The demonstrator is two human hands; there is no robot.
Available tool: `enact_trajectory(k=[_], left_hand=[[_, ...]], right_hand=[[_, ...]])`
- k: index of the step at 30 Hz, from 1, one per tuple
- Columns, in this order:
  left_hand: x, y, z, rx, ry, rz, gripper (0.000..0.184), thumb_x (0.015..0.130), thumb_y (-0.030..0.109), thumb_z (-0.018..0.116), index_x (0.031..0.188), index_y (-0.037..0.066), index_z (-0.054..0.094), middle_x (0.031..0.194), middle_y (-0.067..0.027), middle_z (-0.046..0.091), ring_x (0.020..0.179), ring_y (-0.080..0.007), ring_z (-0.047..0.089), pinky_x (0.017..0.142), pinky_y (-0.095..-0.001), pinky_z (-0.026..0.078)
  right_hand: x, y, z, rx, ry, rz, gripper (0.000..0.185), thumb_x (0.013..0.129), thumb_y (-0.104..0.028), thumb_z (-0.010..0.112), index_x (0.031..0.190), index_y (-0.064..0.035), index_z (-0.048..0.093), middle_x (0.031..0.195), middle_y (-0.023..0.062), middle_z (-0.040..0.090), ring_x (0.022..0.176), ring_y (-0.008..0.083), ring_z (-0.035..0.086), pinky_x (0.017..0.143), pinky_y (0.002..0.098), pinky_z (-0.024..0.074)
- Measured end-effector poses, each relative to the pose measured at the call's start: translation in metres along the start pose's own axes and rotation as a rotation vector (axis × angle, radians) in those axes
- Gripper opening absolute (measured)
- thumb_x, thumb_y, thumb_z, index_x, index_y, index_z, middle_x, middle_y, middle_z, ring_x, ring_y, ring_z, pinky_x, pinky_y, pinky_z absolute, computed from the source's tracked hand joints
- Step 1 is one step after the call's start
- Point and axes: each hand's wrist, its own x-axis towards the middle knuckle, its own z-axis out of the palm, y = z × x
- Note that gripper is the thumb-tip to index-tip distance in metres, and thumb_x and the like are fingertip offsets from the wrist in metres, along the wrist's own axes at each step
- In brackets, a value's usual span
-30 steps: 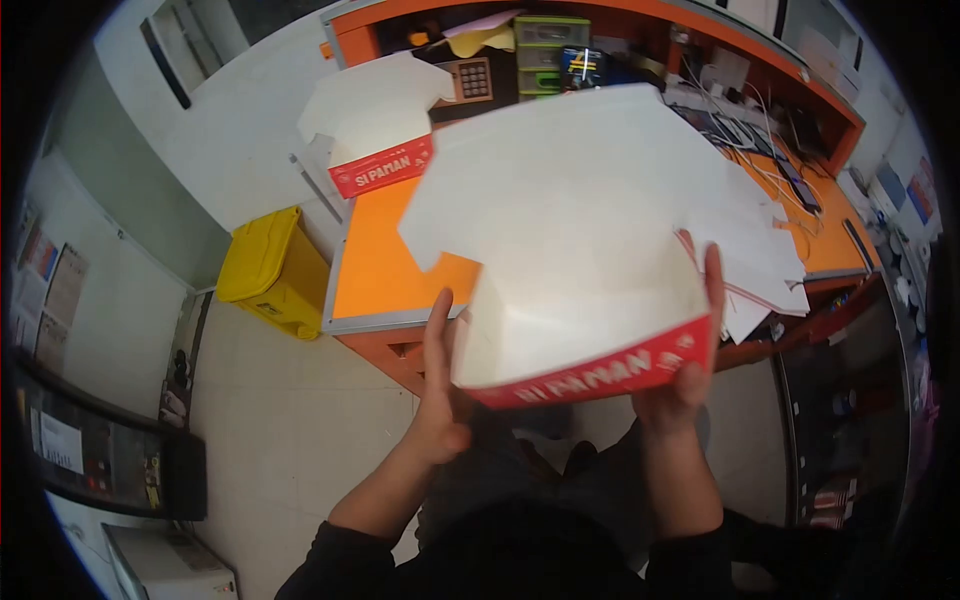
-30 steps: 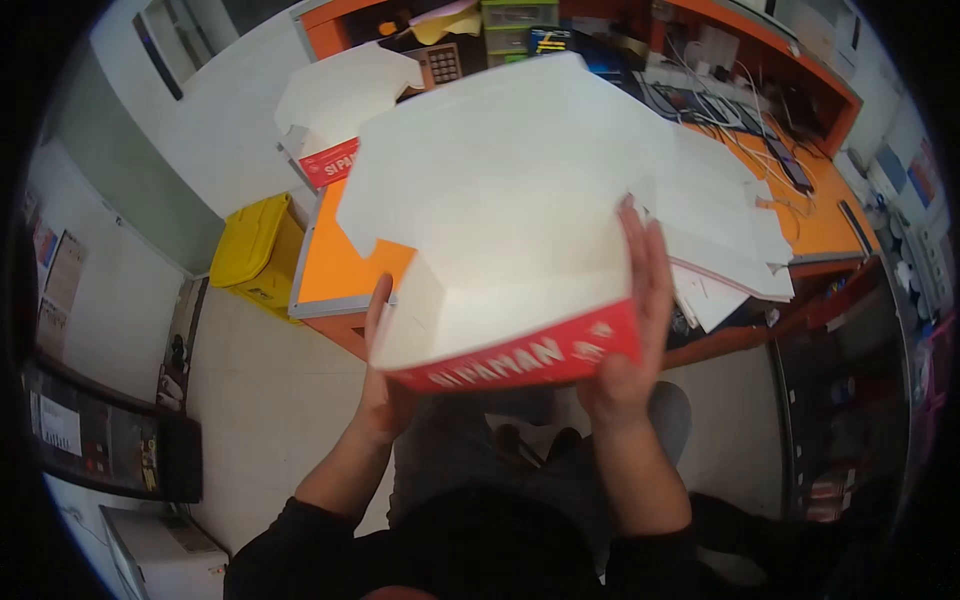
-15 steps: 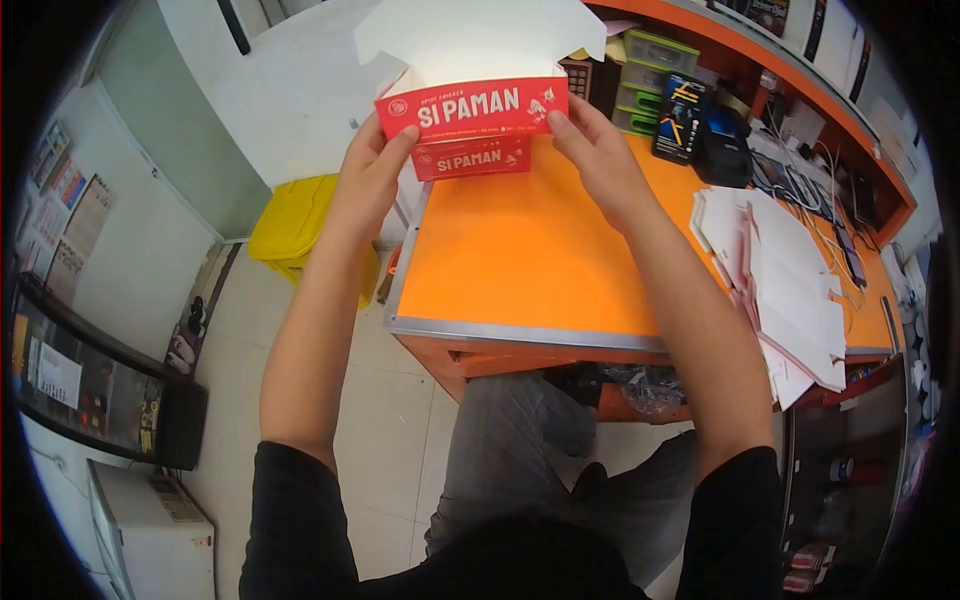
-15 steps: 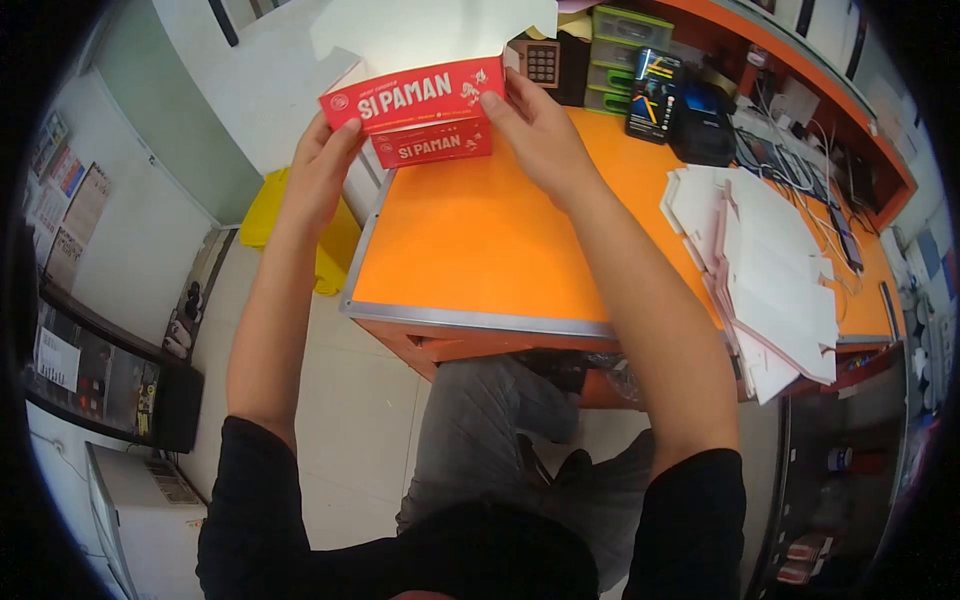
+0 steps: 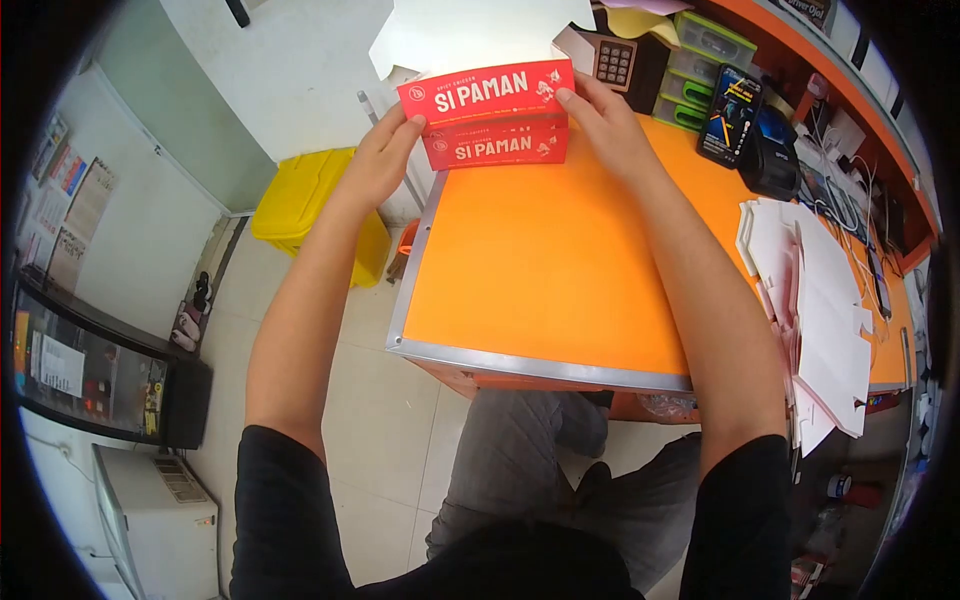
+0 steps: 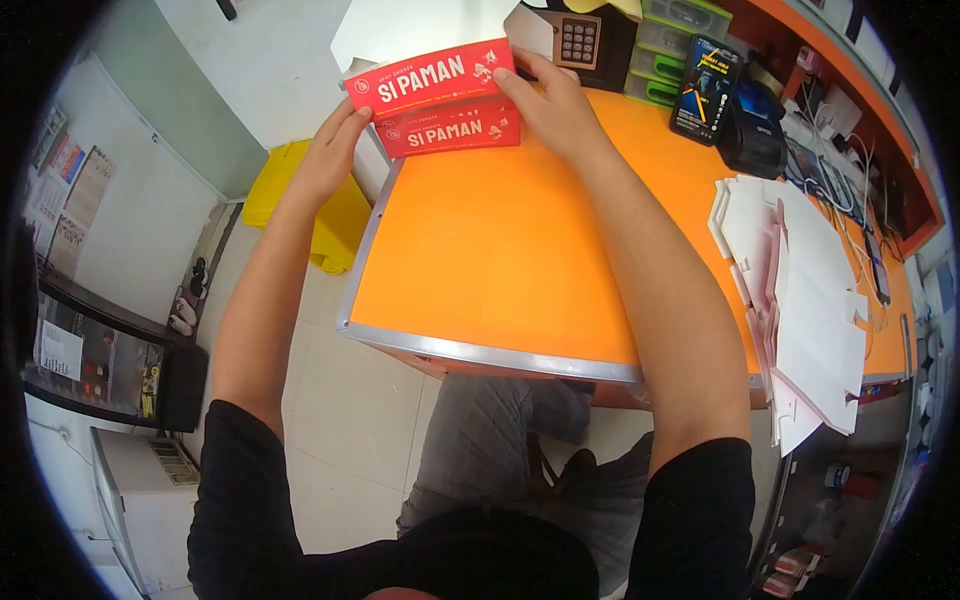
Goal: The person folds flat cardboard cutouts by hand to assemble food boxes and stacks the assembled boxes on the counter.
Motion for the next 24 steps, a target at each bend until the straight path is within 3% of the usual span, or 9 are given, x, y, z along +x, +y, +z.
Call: enact_trajectory(k=[5,9,12,19,24], left_hand=[[0.001,-0.001,-0.003,-0.007,0.034,0.032,0.045,0.110,0.033,0.050,0.141,0.001,0.056,0.133,-0.0145,0.067,0.129,-0.0216,0.058,0.111,-0.0353,0.042],[0.007,-0.020,-0.002,-0.053,0.065,0.050,0.034,0.108,0.029,0.058,0.129,0.002,0.060,0.123,-0.0133,0.069,0.116,-0.0183,0.064,0.102,-0.0336,0.048],[0.012,-0.032,-0.007,-0.049,0.082,0.060,0.026,0.107,0.025,0.063,0.119,0.002,0.062,0.113,-0.0098,0.071,0.106,-0.0153,0.066,0.095,-0.0316,0.051],[0.018,-0.043,-0.014,-0.075,0.044,0.106,0.019,0.106,0.021,0.065,0.108,0.003,0.063,0.099,-0.0019,0.070,0.096,-0.0093,0.063,0.088,-0.0271,0.049],[0.014,-0.037,-0.016,-0.047,0.031,0.121,0.019,0.106,0.022,0.066,0.103,0.003,0.064,0.098,-0.0001,0.068,0.093,-0.0086,0.060,0.086,-0.0261,0.047]], right_hand=[[-0.003,0.012,0.004,-0.046,-0.004,0.083,0.059,0.099,-0.042,0.070,0.137,0.0023,0.062,0.133,0.0205,0.068,0.127,0.0300,0.061,0.110,0.0414,0.0450],[-0.010,0.012,-0.002,-0.302,0.043,0.030,0.057,0.095,-0.050,0.073,0.125,-0.0022,0.068,0.125,0.0191,0.069,0.124,0.0334,0.057,0.110,0.0449,0.0426],[-0.018,0.005,-0.001,-0.542,0.106,-0.037,0.045,0.094,-0.044,0.077,0.113,-0.0048,0.070,0.117,0.0138,0.071,0.115,0.0279,0.061,0.102,0.0401,0.0463],[-0.016,-0.002,-0.003,-0.664,0.099,-0.293,0.047,0.085,-0.057,0.079,0.091,-0.0118,0.068,0.093,0.0039,0.067,0.108,0.0287,0.054,0.098,0.0473,0.0331],[-0.019,-0.011,-0.003,-0.673,0.133,-0.315,0.042,0.085,-0.052,0.082,0.090,-0.0130,0.067,0.095,-0.0002,0.069,0.109,0.0256,0.053,0.101,0.0455,0.0317]])
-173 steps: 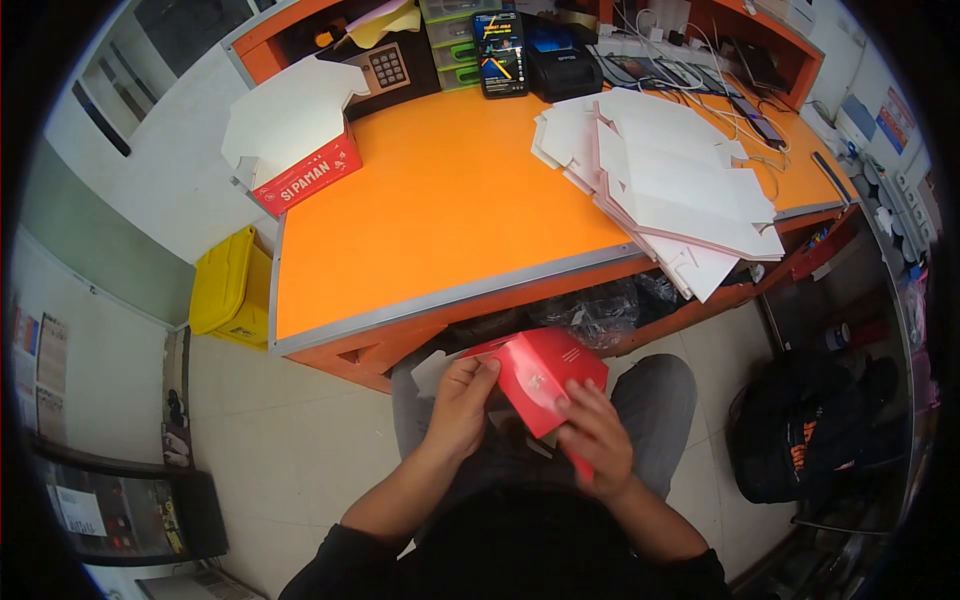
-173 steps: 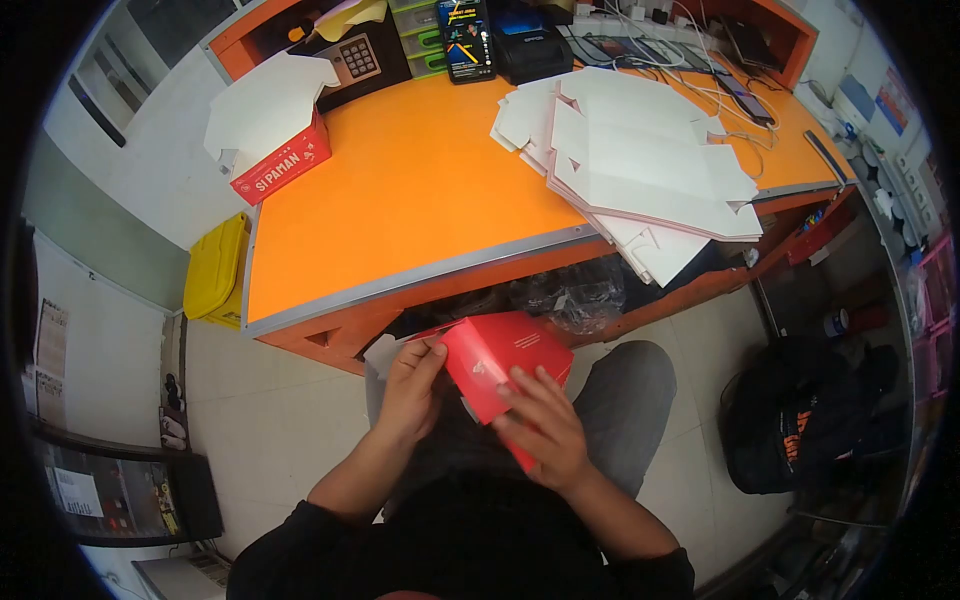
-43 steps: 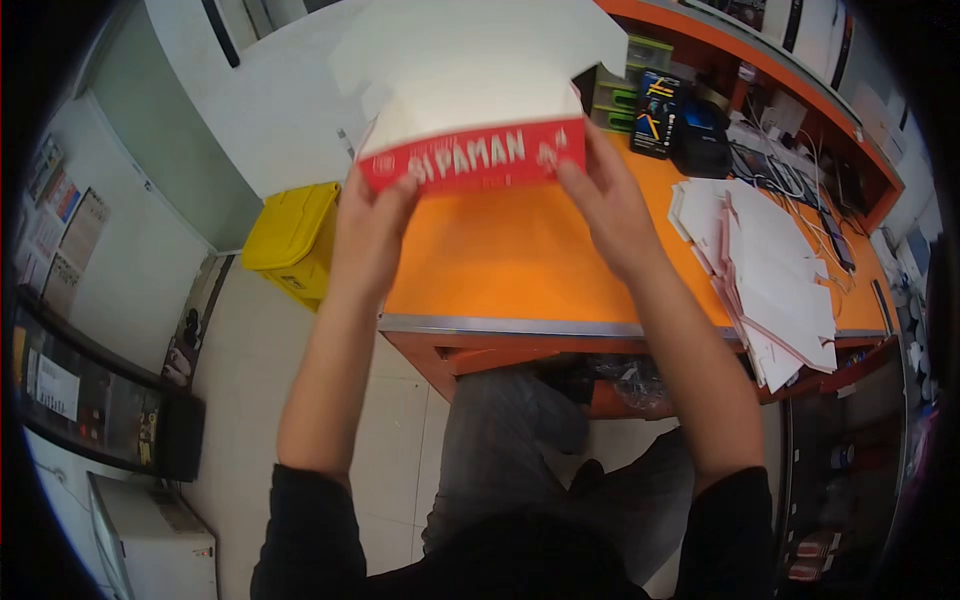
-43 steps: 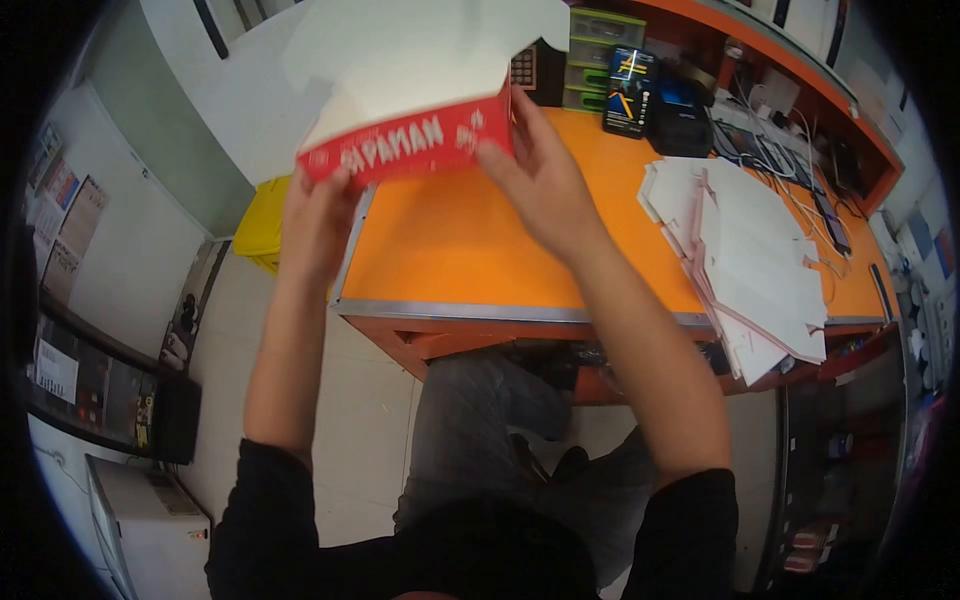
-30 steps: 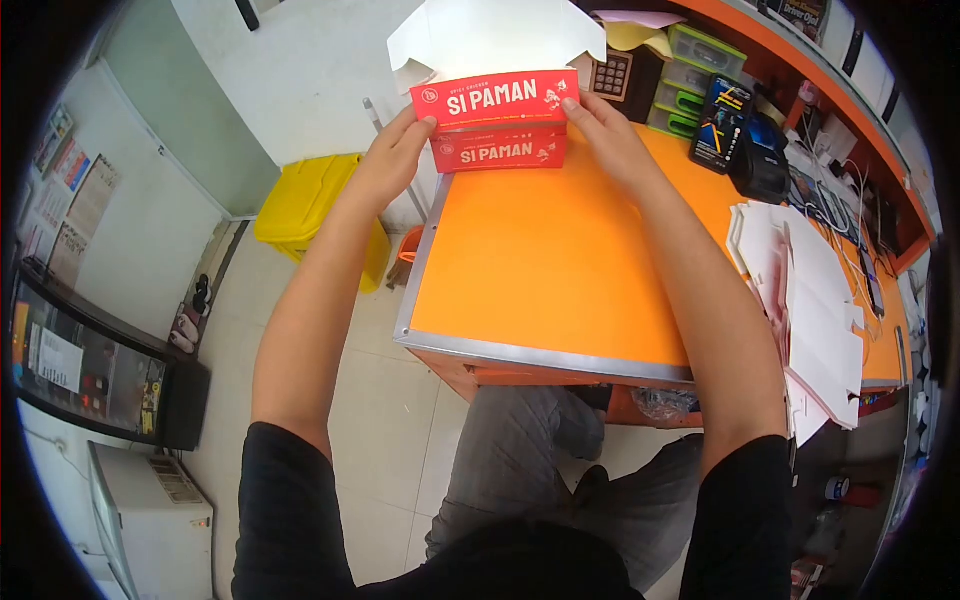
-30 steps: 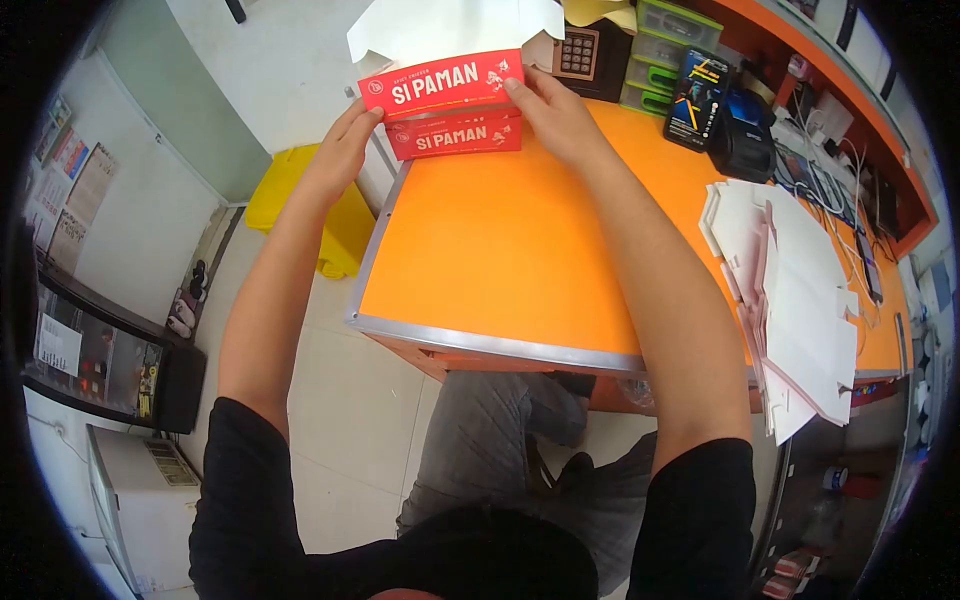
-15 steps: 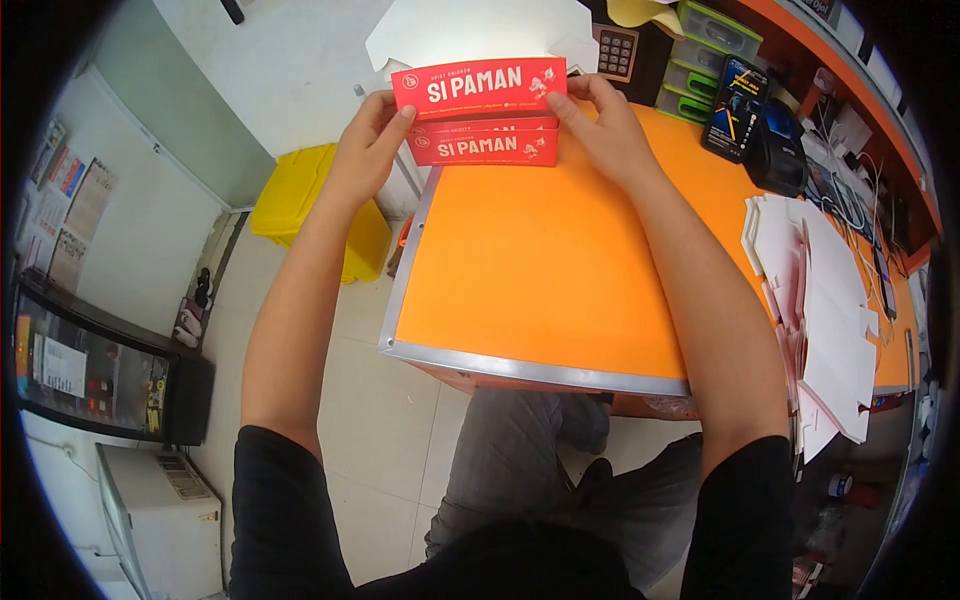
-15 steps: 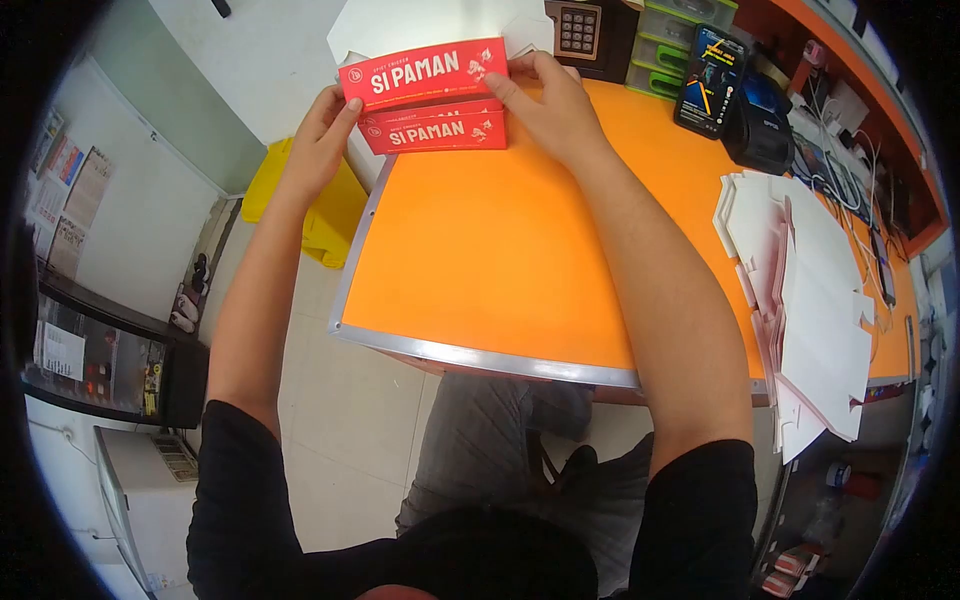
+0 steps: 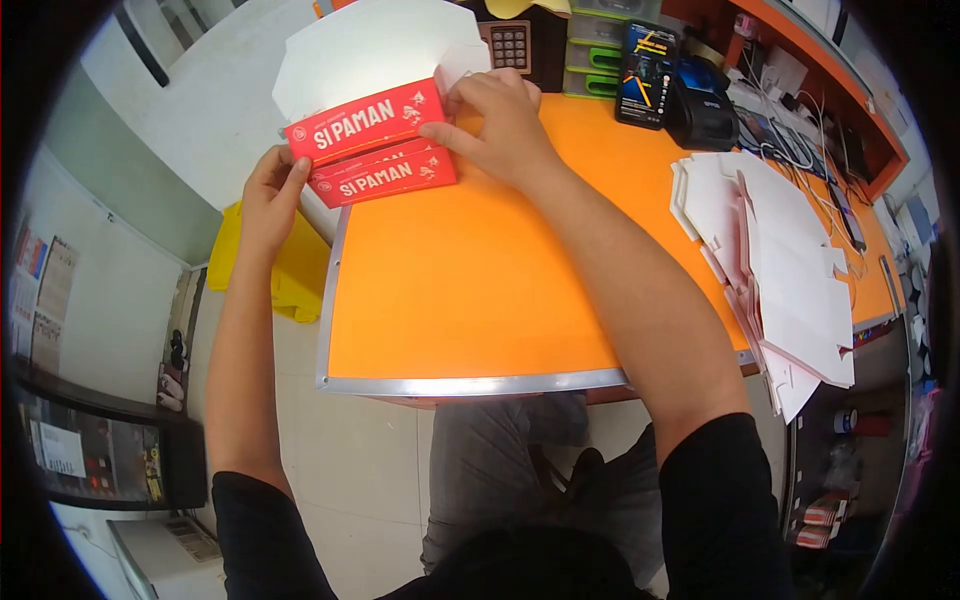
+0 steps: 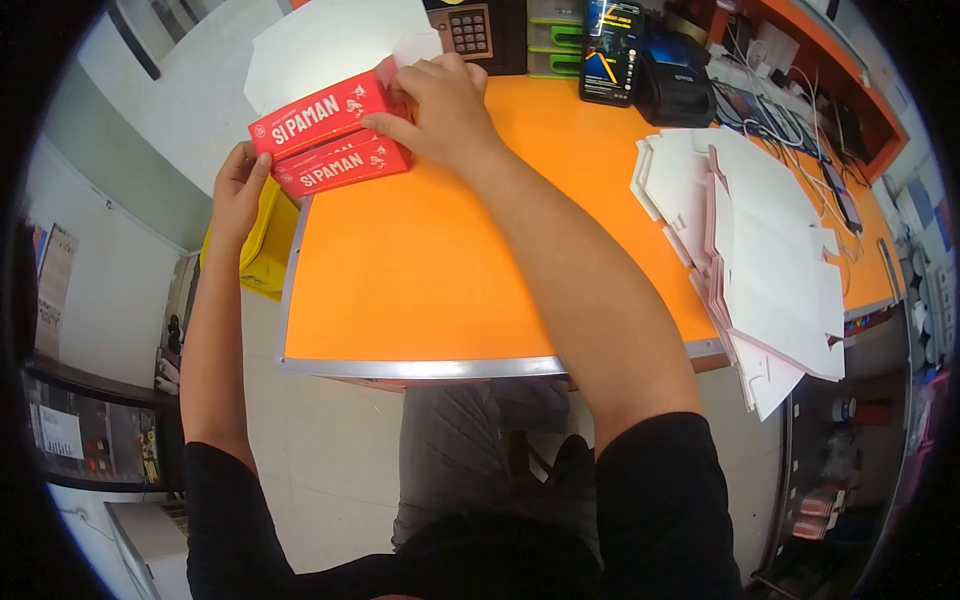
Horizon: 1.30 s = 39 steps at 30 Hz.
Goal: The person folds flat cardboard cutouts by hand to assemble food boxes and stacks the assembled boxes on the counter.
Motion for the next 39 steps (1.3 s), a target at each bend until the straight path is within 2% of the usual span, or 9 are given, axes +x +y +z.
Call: enact_trajectory(k=[1,11,16,22,28,37,39], left_hand=[[-0.001,0.002,0.000,0.005,0.001,-0.007,0.019,0.106,0.022,0.066,0.103,0.003,0.064,0.098,0.0001,0.068,0.093,-0.0086,0.060,0.087,-0.0263,0.047],[0.002,0.000,-0.004,-0.020,-0.017,0.005,0.025,0.106,0.020,0.067,0.089,0.005,0.055,0.097,0.0008,0.066,0.091,-0.0079,0.056,0.087,-0.0260,0.046],[0.003,-0.007,-0.009,-0.038,-0.052,0.033,0.025,0.106,0.021,0.066,0.090,0.005,0.055,0.094,0.0019,0.064,0.090,-0.0076,0.055,0.086,-0.0257,0.045],[0.003,0.000,-0.012,-0.013,-0.091,0.023,0.022,0.107,0.022,0.065,0.094,0.005,0.058,0.095,0.0027,0.064,0.092,-0.0074,0.056,0.087,-0.0261,0.046],[0.006,-0.008,-0.015,-0.021,-0.115,0.044,0.019,0.106,0.021,0.065,0.098,0.004,0.061,0.098,0.0028,0.065,0.093,-0.0072,0.057,0.087,-0.0263,0.047],[0.008,-0.012,-0.017,-0.045,-0.107,0.032,0.018,0.106,0.019,0.066,0.096,0.005,0.059,0.095,0.0046,0.062,0.089,-0.0058,0.054,0.081,-0.0255,0.044],[0.009,-0.012,-0.016,-0.064,-0.104,0.038,0.018,0.105,0.018,0.067,0.095,0.005,0.059,0.094,0.0048,0.062,0.088,-0.0057,0.053,0.079,-0.0254,0.043]], right_hand=[[0.000,-0.002,0.000,-0.004,0.018,0.002,0.040,0.085,-0.050,0.083,0.090,-0.0134,0.067,0.096,-0.0017,0.069,0.109,0.0248,0.054,0.101,0.0448,0.0319],[0.001,-0.005,-0.002,0.043,-0.021,-0.027,0.041,0.084,-0.048,0.083,0.086,-0.0122,0.063,0.094,0.0034,0.065,0.110,0.0267,0.053,0.101,0.0458,0.0322],[0.001,-0.010,0.000,0.075,0.032,-0.081,0.041,0.086,-0.047,0.082,0.085,-0.0114,0.062,0.088,0.0027,0.063,0.102,0.0247,0.054,0.098,0.0447,0.0319],[0.004,-0.013,-0.007,0.092,-0.127,-0.026,0.042,0.087,-0.049,0.081,0.091,-0.0110,0.063,0.089,0.0039,0.064,0.093,0.0226,0.058,0.094,0.0423,0.0333],[0.005,-0.016,-0.011,0.100,-0.137,-0.048,0.041,0.085,-0.047,0.082,0.096,-0.0113,0.066,0.085,0.0032,0.066,0.083,0.0227,0.063,0.091,0.0418,0.0331],[0.004,-0.016,-0.004,0.167,-0.117,-0.035,0.043,0.085,-0.048,0.082,0.088,-0.0121,0.059,0.083,0.0024,0.066,0.081,0.0213,0.063,0.090,0.0416,0.0345],[0.004,-0.016,-0.005,0.155,-0.097,-0.041,0.042,0.084,-0.043,0.085,0.090,-0.0100,0.060,0.081,0.0035,0.066,0.078,0.0212,0.064,0.084,0.0393,0.0399]])
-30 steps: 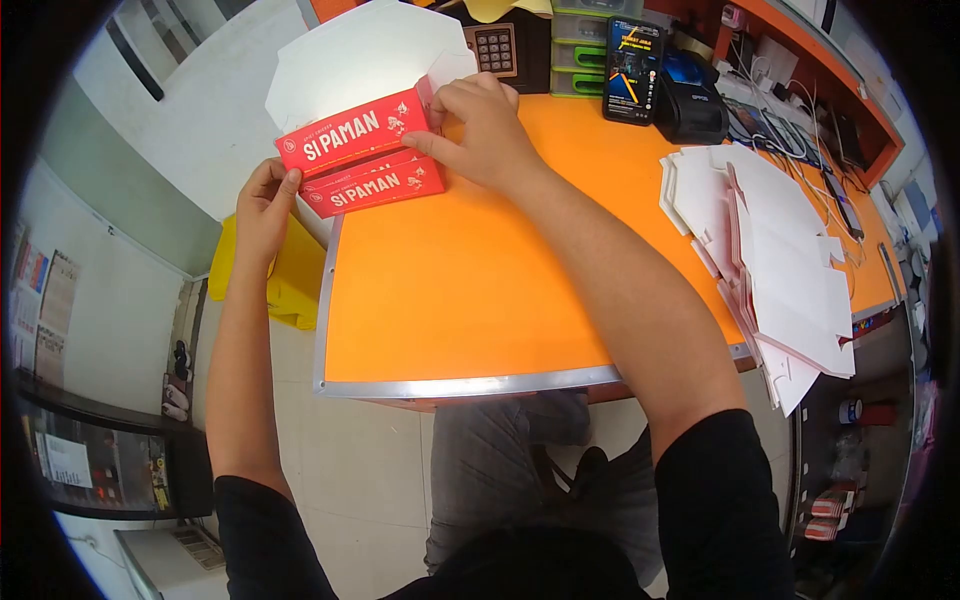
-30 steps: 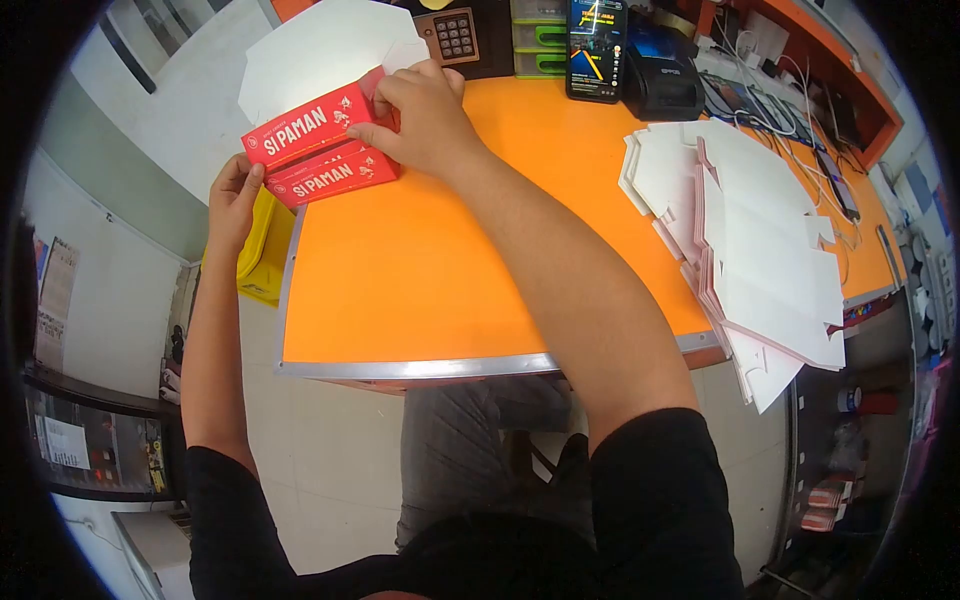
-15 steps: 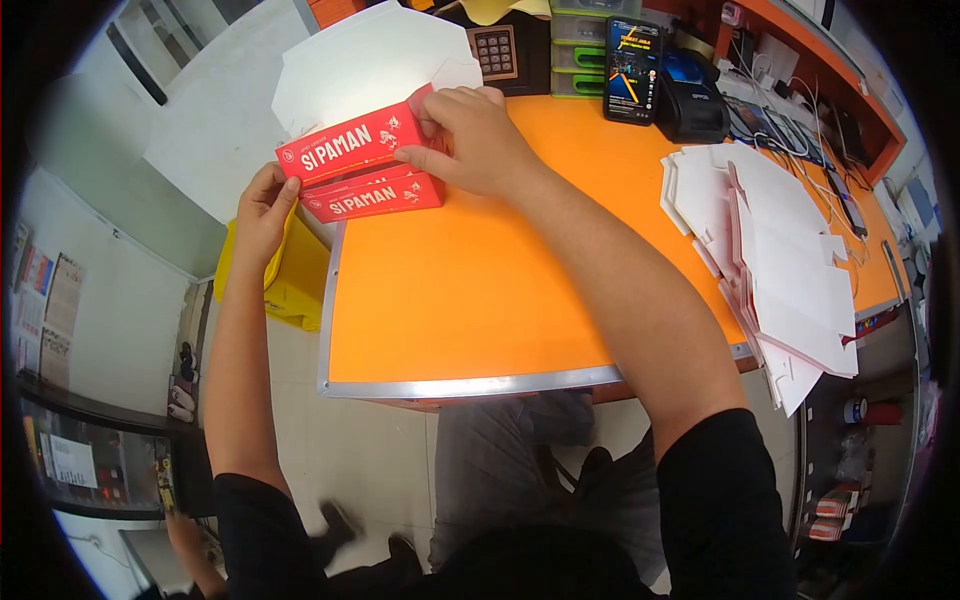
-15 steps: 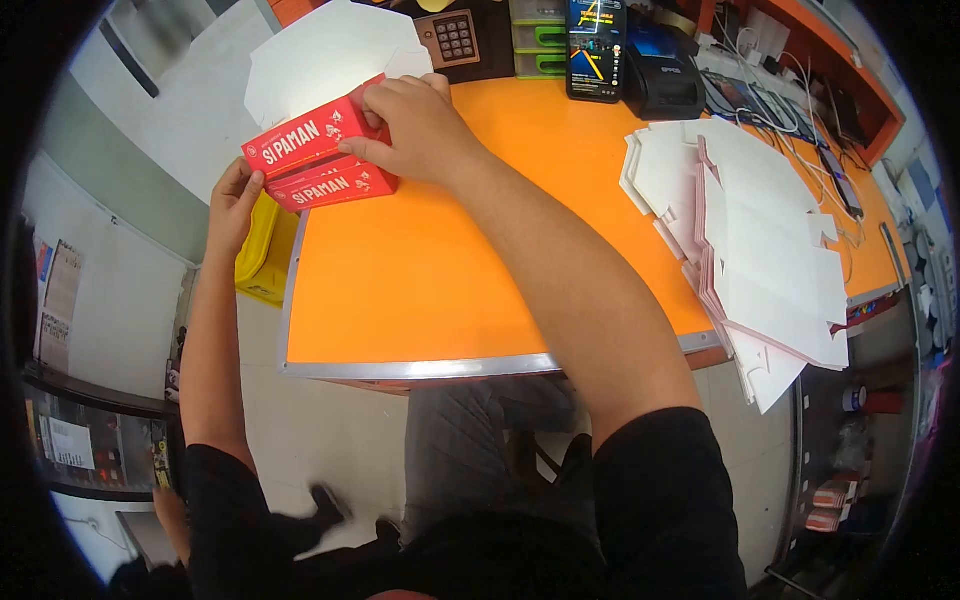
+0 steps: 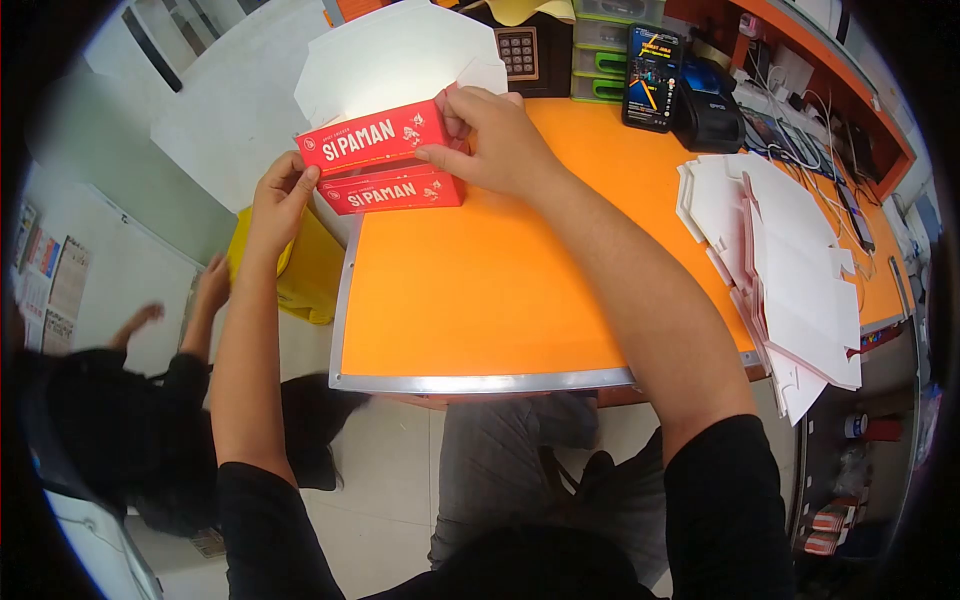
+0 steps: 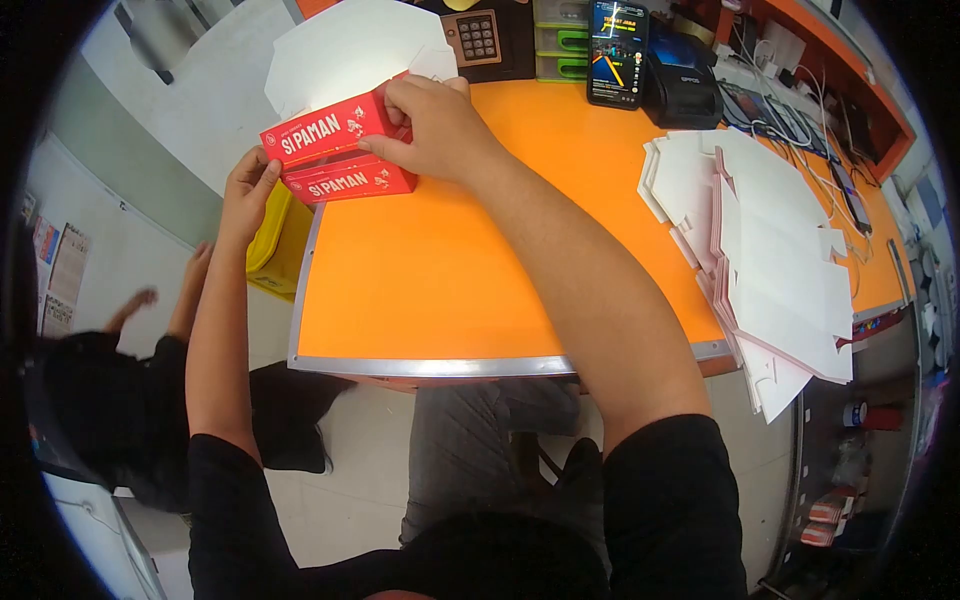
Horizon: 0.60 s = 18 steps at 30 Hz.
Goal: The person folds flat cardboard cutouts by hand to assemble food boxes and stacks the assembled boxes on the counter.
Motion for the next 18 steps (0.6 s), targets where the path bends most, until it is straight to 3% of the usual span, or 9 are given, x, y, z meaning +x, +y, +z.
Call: enact_trajectory(k=[2,5,7,11,12,18], left_hand=[[0.001,-0.001,0.001,-0.028,0.004,0.016,0.018,0.105,0.017,0.067,0.094,0.005,0.059,0.094,0.0047,0.061,0.087,-0.0058,0.053,0.078,-0.0252,0.042],[0.000,0.001,-0.008,-0.065,-0.022,-0.142,0.018,0.104,0.015,0.068,0.091,0.005,0.059,0.093,0.0037,0.062,0.087,-0.0062,0.054,0.079,-0.0253,0.044],[0.000,0.002,-0.005,-0.044,-0.004,-0.110,0.020,0.102,0.013,0.070,0.088,0.005,0.059,0.093,0.0025,0.063,0.088,-0.0069,0.056,0.081,-0.0260,0.046],[0.002,0.008,-0.004,-0.048,-0.048,-0.008,0.023,0.100,0.013,0.072,0.085,0.005,0.057,0.093,0.0016,0.064,0.089,-0.0071,0.057,0.083,-0.0264,0.047],[0.002,0.008,-0.005,-0.027,-0.048,-0.049,0.025,0.100,0.014,0.073,0.084,0.005,0.056,0.094,0.0010,0.065,0.090,-0.0069,0.057,0.084,-0.0265,0.047],[0.002,0.010,-0.009,0.048,-0.076,-0.081,0.025,0.099,0.015,0.075,0.085,0.007,0.056,0.093,0.0030,0.065,0.090,-0.0063,0.058,0.084,-0.0269,0.048]], right_hand=[[0.001,0.002,0.001,0.017,0.008,-0.009,0.041,0.083,-0.039,0.086,0.090,-0.0080,0.059,0.079,0.0049,0.066,0.075,0.0220,0.065,0.077,0.0378,0.0443],[0.002,0.004,0.001,0.067,0.011,-0.042,0.042,0.082,-0.035,0.087,0.085,-0.0050,0.058,0.076,0.0073,0.064,0.070,0.0243,0.064,0.066,0.0368,0.0480],[0.004,0.002,-0.002,0.069,0.024,-0.081,0.043,0.081,-0.033,0.088,0.082,-0.0033,0.057,0.074,0.0086,0.063,0.068,0.0255,0.064,0.061,0.0365,0.0489],[0.003,-0.003,-0.010,0.118,-0.064,-0.061,0.030,0.085,-0.020,0.080,0.083,-0.0022,0.056,0.078,0.0096,0.064,0.072,0.0274,0.063,0.070,0.0377,0.0492],[0.002,-0.006,-0.015,0.189,-0.124,0.040,0.023,0.086,-0.015,0.075,0.084,-0.0016,0.057,0.082,0.0104,0.064,0.076,0.0274,0.063,0.074,0.0374,0.0487],[0.002,-0.003,-0.019,0.198,-0.175,0.067,0.028,0.086,-0.020,0.081,0.084,-0.0016,0.061,0.087,0.0103,0.065,0.079,0.0261,0.064,0.072,0.0380,0.0519]])
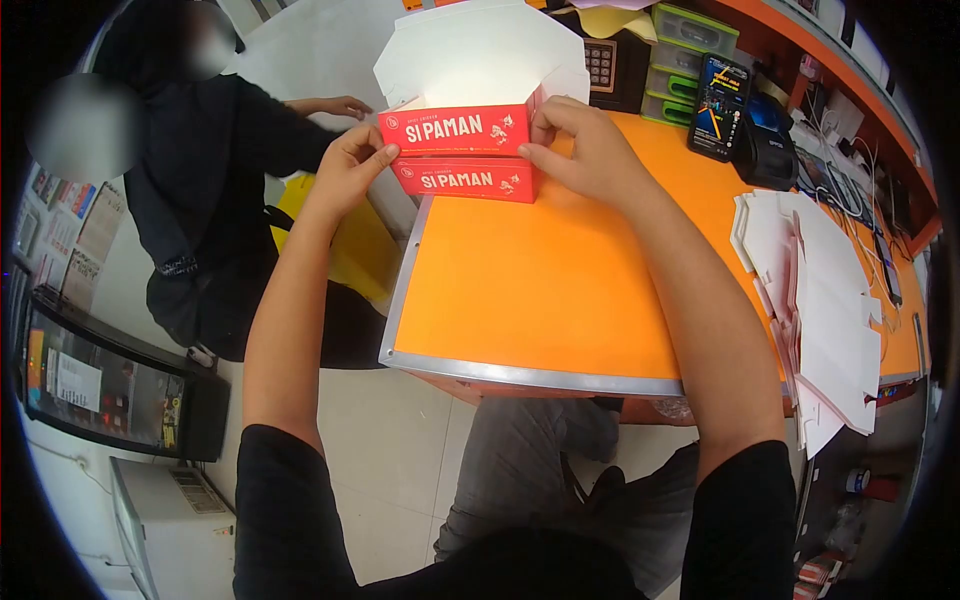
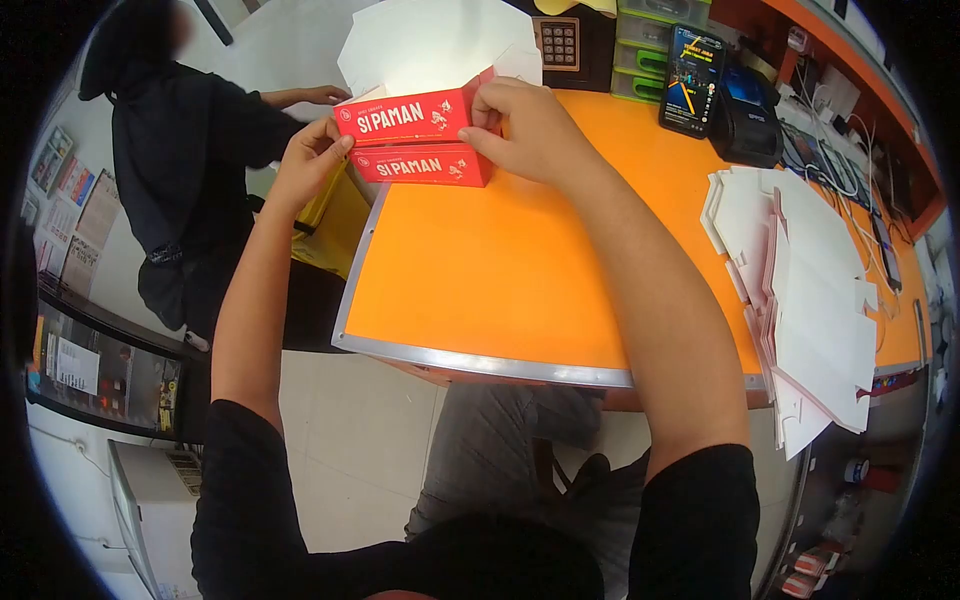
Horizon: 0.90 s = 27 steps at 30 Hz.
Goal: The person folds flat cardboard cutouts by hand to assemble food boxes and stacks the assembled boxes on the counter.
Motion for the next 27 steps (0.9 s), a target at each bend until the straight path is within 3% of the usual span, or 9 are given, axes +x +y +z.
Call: enact_trajectory(k=[3,6,22,25,27], left_hand=[[0.000,-0.002,0.004,-0.178,-0.011,-0.041,0.023,0.100,0.015,0.074,0.088,0.008,0.056,0.092,0.0039,0.064,0.091,-0.0061,0.058,0.084,-0.0264,0.048],[0.000,-0.004,0.006,-0.140,0.007,0.001,0.022,0.099,0.014,0.074,0.089,0.008,0.056,0.093,0.0032,0.065,0.090,-0.0067,0.059,0.084,-0.0260,0.048],[-0.001,0.002,0.006,-0.123,0.016,-0.049,0.018,0.098,0.011,0.074,0.093,0.007,0.058,0.097,0.0013,0.068,0.097,-0.0086,0.062,0.093,-0.0283,0.049],[-0.004,0.005,0.009,-0.113,0.054,-0.115,0.024,0.097,0.008,0.074,0.117,0.007,0.060,0.107,-0.0024,0.067,0.106,-0.0128,0.063,0.098,-0.0311,0.050],[-0.008,0.012,0.018,-0.154,0.111,-0.028,0.047,0.094,0.009,0.076,0.135,0.009,0.053,0.122,-0.0066,0.062,0.113,-0.0167,0.063,0.099,-0.0340,0.052]], right_hand=[[-0.001,-0.002,-0.002,-0.029,-0.045,0.015,0.025,0.087,-0.017,0.080,0.087,-0.0010,0.061,0.089,0.0100,0.066,0.084,0.0252,0.065,0.079,0.0360,0.0503],[-0.001,-0.002,-0.001,-0.046,-0.039,0.015,0.027,0.088,-0.022,0.081,0.086,-0.0023,0.063,0.090,0.0101,0.065,0.084,0.0270,0.064,0.074,0.0382,0.0517],[0.001,-0.002,0.004,-0.087,-0.034,0.059,0.022,0.091,-0.015,0.078,0.088,-0.0015,0.060,0.098,0.0112,0.062,0.091,0.0286,0.063,0.081,0.0380,0.0509],[-0.002,0.012,0.005,-0.047,-0.017,0.009,0.022,0.089,-0.015,0.079,0.090,-0.0023,0.062,0.105,0.0127,0.061,0.096,0.0299,0.063,0.082,0.0397,0.0525],[-0.004,0.019,0.005,-0.025,0.017,-0.022,0.022,0.088,-0.014,0.080,0.092,-0.0022,0.062,0.107,0.0126,0.060,0.099,0.0291,0.064,0.086,0.0393,0.0537]])
